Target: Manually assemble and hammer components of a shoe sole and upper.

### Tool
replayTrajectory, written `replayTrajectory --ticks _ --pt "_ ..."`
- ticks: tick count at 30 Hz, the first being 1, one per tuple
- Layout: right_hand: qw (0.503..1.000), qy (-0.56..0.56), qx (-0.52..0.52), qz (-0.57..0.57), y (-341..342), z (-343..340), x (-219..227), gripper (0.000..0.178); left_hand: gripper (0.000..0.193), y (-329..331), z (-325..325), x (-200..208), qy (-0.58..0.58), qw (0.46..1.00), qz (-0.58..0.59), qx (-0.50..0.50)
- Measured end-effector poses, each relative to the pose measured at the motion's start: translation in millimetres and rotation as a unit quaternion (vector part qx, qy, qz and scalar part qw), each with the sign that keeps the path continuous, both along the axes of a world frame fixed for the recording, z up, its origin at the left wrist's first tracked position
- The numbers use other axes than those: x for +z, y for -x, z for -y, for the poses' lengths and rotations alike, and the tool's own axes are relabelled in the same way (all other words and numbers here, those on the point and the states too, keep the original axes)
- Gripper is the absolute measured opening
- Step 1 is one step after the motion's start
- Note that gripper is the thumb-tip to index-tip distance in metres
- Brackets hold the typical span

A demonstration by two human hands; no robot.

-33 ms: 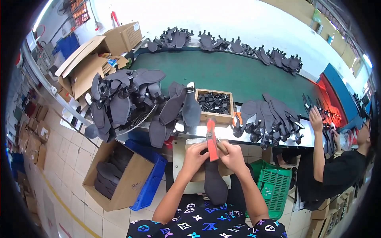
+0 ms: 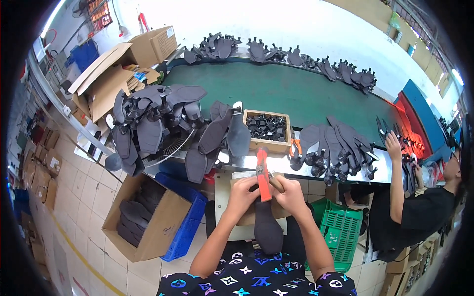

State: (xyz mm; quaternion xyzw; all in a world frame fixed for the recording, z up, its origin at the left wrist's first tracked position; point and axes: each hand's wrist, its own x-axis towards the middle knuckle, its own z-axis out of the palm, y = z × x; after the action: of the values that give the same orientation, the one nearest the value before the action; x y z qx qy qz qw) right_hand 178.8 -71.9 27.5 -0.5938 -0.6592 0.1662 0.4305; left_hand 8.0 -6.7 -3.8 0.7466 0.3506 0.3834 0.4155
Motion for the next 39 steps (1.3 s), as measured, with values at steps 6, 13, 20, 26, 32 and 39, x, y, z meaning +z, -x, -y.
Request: replayTrajectory --ticks 6,13,20,26,32,39 --pt "0.993 -0.064 0.026 0.097 0 2 3 0.023 0.032 5 -2 -10 -0.058 0.997 0.038 -0.031" --pt "0.975 0.041 0.025 0.216 5 16 33 0.033 0.041 8 -1 -3 0.037 0.996 0.065 -0.039" --pt "0.985 0.070 -0.100 -0.119 16 72 56 0.044 0.025 10 -11 6 0.111 0.988 0.071 -0.080" --pt "0.998 0.039 -0.049 -0.028 20 97 70 0.040 0.026 6 -12 2 0.106 0.987 0.075 -0.090" --pt "0.999 -0.026 -0.017 0.031 18 84 59 0.038 0.037 12 -13 -3 0.121 0.988 0.042 -0.083" --pt "0.988 -0.118 -0.031 0.094 31 95 79 0.043 0.120 21 -6 -9 -0.026 0.974 -0.211 -0.075"
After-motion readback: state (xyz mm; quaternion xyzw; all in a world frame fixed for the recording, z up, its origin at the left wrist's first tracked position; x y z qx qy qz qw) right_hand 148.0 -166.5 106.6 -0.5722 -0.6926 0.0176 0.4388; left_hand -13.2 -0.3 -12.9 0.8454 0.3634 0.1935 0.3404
